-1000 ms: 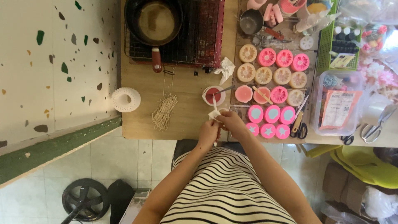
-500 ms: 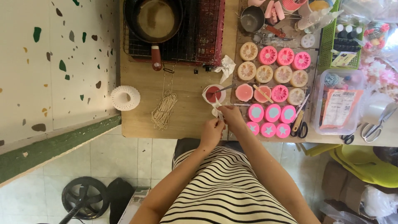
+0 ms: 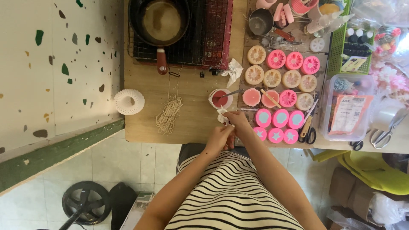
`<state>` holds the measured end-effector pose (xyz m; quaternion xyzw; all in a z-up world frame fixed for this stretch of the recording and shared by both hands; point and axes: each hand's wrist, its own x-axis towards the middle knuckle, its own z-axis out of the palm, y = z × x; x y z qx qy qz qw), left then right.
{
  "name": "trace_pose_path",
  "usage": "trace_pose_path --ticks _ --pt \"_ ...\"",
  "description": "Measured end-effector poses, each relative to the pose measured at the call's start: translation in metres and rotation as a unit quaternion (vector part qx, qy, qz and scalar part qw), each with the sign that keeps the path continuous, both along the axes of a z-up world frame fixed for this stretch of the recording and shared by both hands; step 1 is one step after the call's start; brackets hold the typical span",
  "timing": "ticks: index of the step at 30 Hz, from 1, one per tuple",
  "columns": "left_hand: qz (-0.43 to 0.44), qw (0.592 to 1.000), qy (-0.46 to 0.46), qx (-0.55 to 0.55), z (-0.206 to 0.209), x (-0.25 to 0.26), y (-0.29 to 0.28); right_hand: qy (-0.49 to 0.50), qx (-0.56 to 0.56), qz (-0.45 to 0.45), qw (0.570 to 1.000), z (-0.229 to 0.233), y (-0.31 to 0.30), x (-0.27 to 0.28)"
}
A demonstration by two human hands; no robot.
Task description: Preparing candle molds with wicks and pouring melted wax to create candles.
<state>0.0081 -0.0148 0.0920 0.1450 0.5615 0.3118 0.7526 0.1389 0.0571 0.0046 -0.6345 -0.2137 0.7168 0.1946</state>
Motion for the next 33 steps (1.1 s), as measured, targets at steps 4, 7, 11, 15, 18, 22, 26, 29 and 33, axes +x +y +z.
trace_pose_path --ticks 4,7,11,15,18,22,26,29,33 --pt "-0.018 1.000 0.001 -0.009 -0.022 0.006 -0.002 0.000 0.003 -0.024 1.000 -0.009 0.002 -0.002" --pt "-0.006 0.998 0.019 0.059 -0.039 0.010 -0.009 -0.044 -0.009 -0.028 0.999 -0.015 0.005 -0.006" --pt "-0.026 0.984 0.124 0.125 -0.030 0.010 -0.007 -0.017 -0.003 -0.071 0.997 -0.018 0.009 -0.012" --pt "-0.054 0.967 0.184 0.171 -0.011 0.008 -0.005 0.014 -0.015 -0.104 0.994 -0.014 0.010 -0.013" --pt "-0.074 0.956 0.211 0.192 0.001 0.004 -0.003 0.003 -0.012 -0.094 0.995 -0.017 0.012 -0.014" --pt "-0.088 0.948 0.225 0.208 0.010 0.003 -0.002 -0.005 -0.006 -0.073 0.997 -0.006 0.015 -0.016" --pt "-0.101 0.942 0.234 0.220 0.014 0.004 -0.003 -0.018 -0.003 -0.051 0.999 0.008 0.018 -0.018" --pt "-0.089 0.908 0.292 0.287 0.001 0.008 -0.009 -0.028 -0.007 -0.048 0.998 0.012 0.019 -0.021" --pt "-0.110 0.907 0.301 0.274 0.016 0.003 -0.005 -0.025 -0.018 -0.059 0.998 0.006 0.021 -0.023"
